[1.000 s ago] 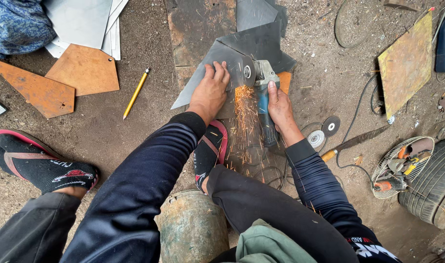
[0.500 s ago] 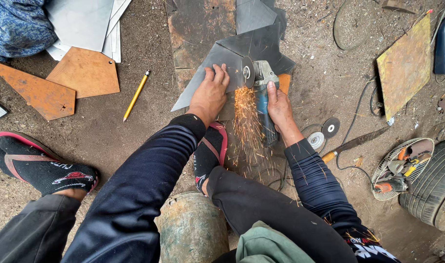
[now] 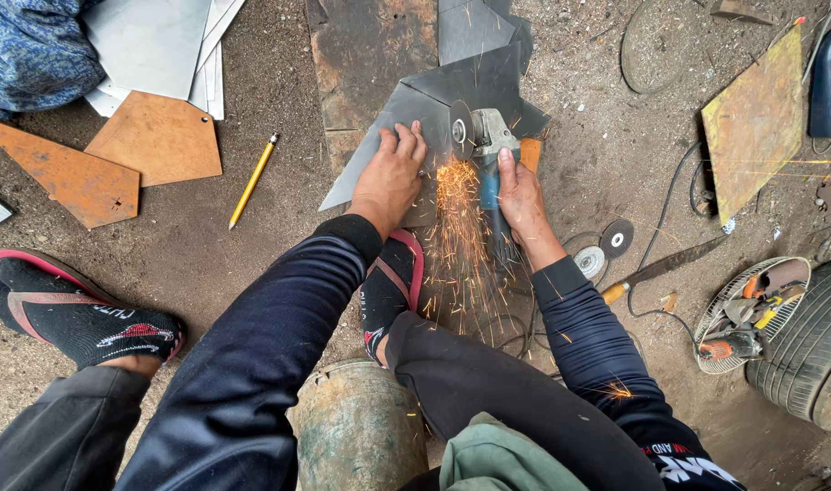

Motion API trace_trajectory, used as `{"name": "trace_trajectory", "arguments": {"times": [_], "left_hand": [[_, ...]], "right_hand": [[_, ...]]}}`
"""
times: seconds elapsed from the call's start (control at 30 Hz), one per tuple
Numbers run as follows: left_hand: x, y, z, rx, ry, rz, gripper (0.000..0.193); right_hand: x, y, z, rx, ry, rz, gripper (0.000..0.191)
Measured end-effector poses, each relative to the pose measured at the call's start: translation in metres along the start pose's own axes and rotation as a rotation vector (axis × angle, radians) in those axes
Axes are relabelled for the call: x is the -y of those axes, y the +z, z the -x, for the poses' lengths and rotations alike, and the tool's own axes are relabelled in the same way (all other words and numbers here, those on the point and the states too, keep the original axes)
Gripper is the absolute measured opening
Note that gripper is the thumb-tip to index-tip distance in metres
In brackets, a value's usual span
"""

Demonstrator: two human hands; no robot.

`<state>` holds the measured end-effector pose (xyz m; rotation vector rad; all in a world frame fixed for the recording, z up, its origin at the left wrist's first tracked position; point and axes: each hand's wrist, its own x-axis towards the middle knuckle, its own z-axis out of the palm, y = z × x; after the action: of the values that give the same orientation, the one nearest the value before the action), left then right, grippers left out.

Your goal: The person uses an angle grinder to cut a metal sheet along marked lines. They reposition the sheet multiple times to complete angled cuts, producing sparks throughout the process.

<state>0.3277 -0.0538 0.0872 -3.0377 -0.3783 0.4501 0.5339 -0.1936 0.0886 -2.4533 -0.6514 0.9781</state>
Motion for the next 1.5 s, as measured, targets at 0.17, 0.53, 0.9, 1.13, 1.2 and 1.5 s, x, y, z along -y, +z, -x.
{"name": "trace_trajectory", "arguments": {"times": [0.17,0.53,0.9,1.13,1.2,1.5], "left_hand": [[0.001,-0.001,0.001,0.006,-0.006,0.044,0.038],[0.0,0.005,-0.002,-0.01,-0.017,0.032,0.04],[0.0,0.003,-0.001,0.007,-0.013,0.04,0.04],[-0.004,0.008,0.0,-0.002,-0.017,0.045,0.04],[-0.003,0.009,0.0,-0.021,-0.056,0.062,0.04],[-0.091,0.015,0.097,-0.436,-0.895,1.219,0.041]], "right_hand": [[-0.004,0.001,-0.003,-0.023,-0.017,0.022,0.075],[-0.009,0.003,-0.005,-0.033,-0.031,0.083,0.074],[-0.002,0.0,-0.002,-0.014,-0.053,0.055,0.075],[-0.012,0.004,-0.006,-0.051,-0.049,0.139,0.074],[-0.013,0.004,0.0,-0.059,-0.064,0.085,0.074],[-0.029,-0.019,0.054,0.046,0.045,-0.565,0.066]]}}
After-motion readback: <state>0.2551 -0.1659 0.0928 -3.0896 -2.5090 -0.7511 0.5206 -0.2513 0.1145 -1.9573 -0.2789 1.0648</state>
